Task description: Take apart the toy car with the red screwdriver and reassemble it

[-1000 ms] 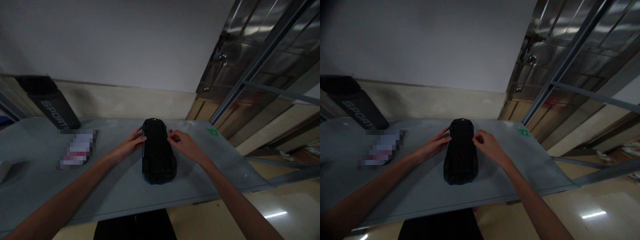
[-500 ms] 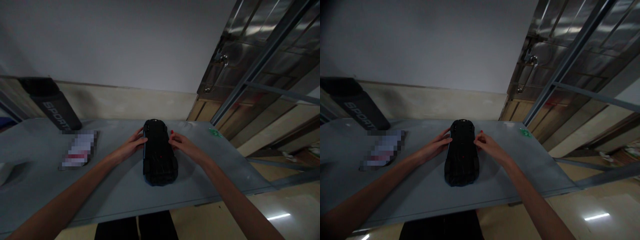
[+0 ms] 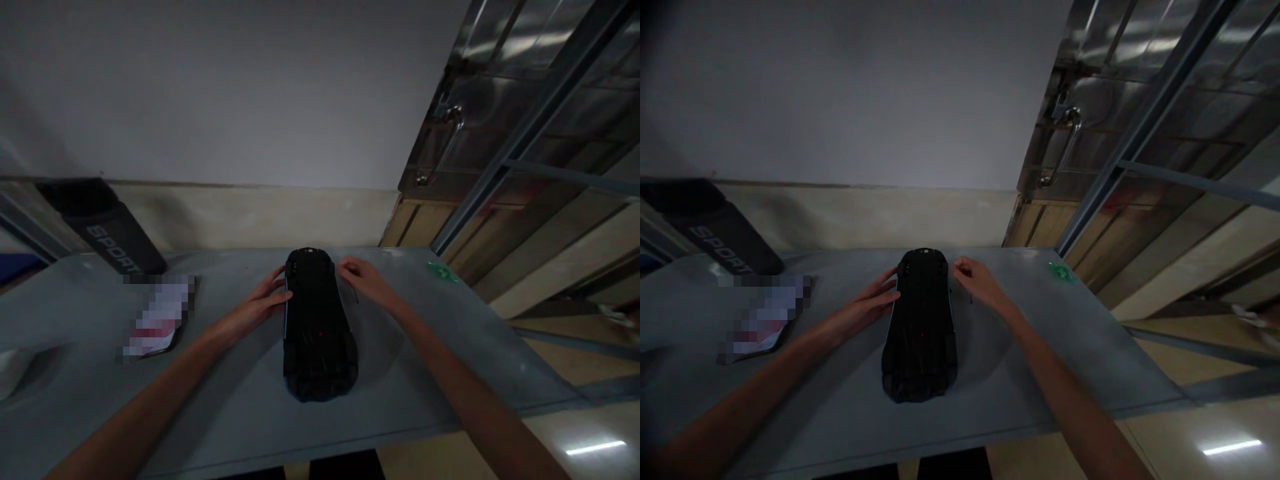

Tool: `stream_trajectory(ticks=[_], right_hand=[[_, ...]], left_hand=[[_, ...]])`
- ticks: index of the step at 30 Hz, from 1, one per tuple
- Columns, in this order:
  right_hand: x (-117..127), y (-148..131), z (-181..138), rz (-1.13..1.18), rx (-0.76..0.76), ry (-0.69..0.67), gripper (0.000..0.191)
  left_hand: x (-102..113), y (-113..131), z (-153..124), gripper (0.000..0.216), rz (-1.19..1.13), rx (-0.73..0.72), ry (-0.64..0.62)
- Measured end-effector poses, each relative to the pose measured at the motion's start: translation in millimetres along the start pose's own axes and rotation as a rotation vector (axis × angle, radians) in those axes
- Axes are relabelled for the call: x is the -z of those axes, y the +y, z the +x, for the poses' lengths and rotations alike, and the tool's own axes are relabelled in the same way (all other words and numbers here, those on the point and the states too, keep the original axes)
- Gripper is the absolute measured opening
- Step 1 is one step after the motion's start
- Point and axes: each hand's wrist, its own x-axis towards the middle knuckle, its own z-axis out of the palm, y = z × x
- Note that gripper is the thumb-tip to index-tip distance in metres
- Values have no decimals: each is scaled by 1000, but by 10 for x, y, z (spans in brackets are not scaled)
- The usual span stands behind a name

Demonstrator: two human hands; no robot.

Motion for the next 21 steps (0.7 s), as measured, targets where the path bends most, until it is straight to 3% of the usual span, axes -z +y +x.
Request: stream_trajectory(ticks=[4,11,15,21], right_hand=[[92,50,-76,-119,65,-96,31],[220,-41,-285,-85,71,-462,16],[185,-73,-293,-143,117,-484,8],[161,-45,-292,-218,148,-476,8]], left_hand=[[147,94,-56,93,106,62,26],[277,115,-96,78,152,78,82],[215,147,-126,74,122,83,115],[168,122,-125,91,60,57,104]])
